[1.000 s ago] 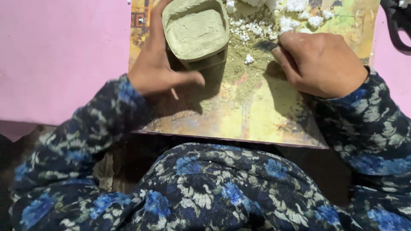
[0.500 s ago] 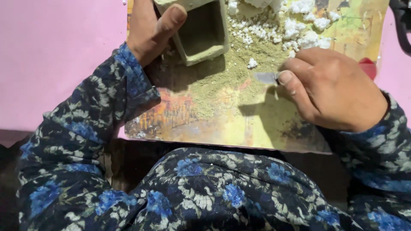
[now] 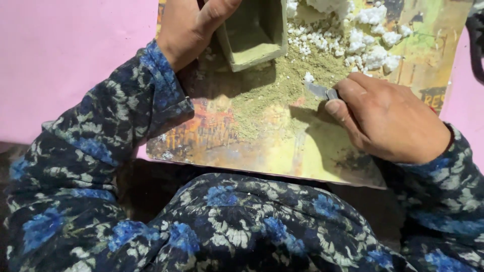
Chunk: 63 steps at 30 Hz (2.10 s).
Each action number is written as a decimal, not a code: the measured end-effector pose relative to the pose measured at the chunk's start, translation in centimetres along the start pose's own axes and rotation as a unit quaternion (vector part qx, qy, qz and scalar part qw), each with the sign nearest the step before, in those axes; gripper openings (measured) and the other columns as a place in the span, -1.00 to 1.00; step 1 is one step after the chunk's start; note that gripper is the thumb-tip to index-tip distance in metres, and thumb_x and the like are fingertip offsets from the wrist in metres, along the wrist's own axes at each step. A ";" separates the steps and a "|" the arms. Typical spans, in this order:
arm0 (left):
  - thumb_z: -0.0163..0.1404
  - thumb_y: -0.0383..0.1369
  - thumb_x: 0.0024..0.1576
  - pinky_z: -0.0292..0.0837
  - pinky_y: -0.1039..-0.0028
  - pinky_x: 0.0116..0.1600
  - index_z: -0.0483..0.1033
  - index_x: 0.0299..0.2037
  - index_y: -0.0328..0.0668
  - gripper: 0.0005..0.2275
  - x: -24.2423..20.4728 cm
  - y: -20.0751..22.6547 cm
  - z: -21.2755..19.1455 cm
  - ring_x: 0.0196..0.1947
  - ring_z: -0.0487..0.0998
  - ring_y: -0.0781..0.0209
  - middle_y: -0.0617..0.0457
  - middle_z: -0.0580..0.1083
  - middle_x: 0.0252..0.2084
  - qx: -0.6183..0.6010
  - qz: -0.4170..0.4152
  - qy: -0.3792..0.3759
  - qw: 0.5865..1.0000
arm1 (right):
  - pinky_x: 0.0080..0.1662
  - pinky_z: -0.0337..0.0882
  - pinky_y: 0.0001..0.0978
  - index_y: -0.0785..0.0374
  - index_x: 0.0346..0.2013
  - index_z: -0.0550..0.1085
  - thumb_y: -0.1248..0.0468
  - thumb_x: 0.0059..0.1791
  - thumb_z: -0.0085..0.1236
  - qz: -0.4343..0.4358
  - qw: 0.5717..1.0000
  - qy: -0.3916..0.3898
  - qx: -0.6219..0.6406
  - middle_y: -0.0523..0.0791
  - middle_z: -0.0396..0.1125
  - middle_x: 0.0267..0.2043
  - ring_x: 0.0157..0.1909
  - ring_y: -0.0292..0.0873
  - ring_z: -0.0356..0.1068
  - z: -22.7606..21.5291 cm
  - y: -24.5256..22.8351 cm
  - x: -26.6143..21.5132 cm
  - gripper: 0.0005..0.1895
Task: Using a utility knife to carve and scrape a block of floral foam into a container shape.
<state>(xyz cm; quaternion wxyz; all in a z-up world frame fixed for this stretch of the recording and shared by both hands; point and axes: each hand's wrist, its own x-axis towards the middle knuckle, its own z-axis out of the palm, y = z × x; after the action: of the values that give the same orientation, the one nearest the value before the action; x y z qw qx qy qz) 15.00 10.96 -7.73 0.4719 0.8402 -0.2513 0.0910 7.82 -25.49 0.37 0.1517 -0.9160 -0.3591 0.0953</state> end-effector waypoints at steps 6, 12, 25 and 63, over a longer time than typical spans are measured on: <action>-0.03 0.15 0.46 0.46 0.40 0.04 0.43 0.01 -0.37 -0.44 0.7 1.8 0.2 -0.11 0.44 0.31 0.09 0.41 -0.17 -0.075 -0.024 0.018 0.997 | -0.36 0.38 -0.05 0.35 -0.11 0.46 0.24 0.16 -0.04 -0.034 0.996 0.086 0.009 0.05 0.33 -0.37 -0.44 0.14 0.35 0.1 1.3 0.3 -0.79; 0.01 0.20 0.31 0.51 0.47 0.22 0.33 0.26 -0.33 -0.34 1.3 2.9 0.2 0.09 0.55 0.31 0.10 0.50 0.07 -0.200 -0.076 0.025 0.977 | -0.39 0.33 -0.03 0.30 -0.36 0.40 0.21 0.17 0.02 0.022 0.996 0.085 0.032 0.05 0.27 -0.50 -0.52 0.10 0.31 -0.6 1.1 0.2 -0.73; 0.05 0.32 0.13 0.51 0.48 0.19 0.34 0.22 -0.35 -0.21 1.0 3.5 0.1 0.06 0.54 0.26 0.00 0.49 0.01 -0.174 -0.116 0.039 0.977 | -0.36 0.34 0.03 0.26 -0.28 0.42 0.23 0.07 0.10 -0.002 0.993 0.112 0.028 0.08 0.31 -0.44 -0.42 0.23 0.36 -0.1 1.4 0.5 -0.85; 0.61 -0.16 -0.16 0.07 0.14 0.64 -0.44 0.47 0.18 0.29 0.2 4.3 0.3 0.53 0.00 -0.12 -0.19 -0.02 0.41 -0.018 0.157 -0.104 0.982 | -0.34 0.35 0.04 0.32 -0.32 0.41 0.21 0.16 0.02 0.011 0.994 0.106 0.013 0.12 0.32 -0.49 -0.44 0.24 0.35 0.5 1.9 1.0 -0.75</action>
<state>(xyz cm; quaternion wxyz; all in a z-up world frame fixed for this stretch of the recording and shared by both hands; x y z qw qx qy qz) 12.94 8.84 -4.61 0.4382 0.7865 -0.4294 0.0716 9.59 -25.97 -0.82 0.2000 -0.9229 -0.3291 0.0040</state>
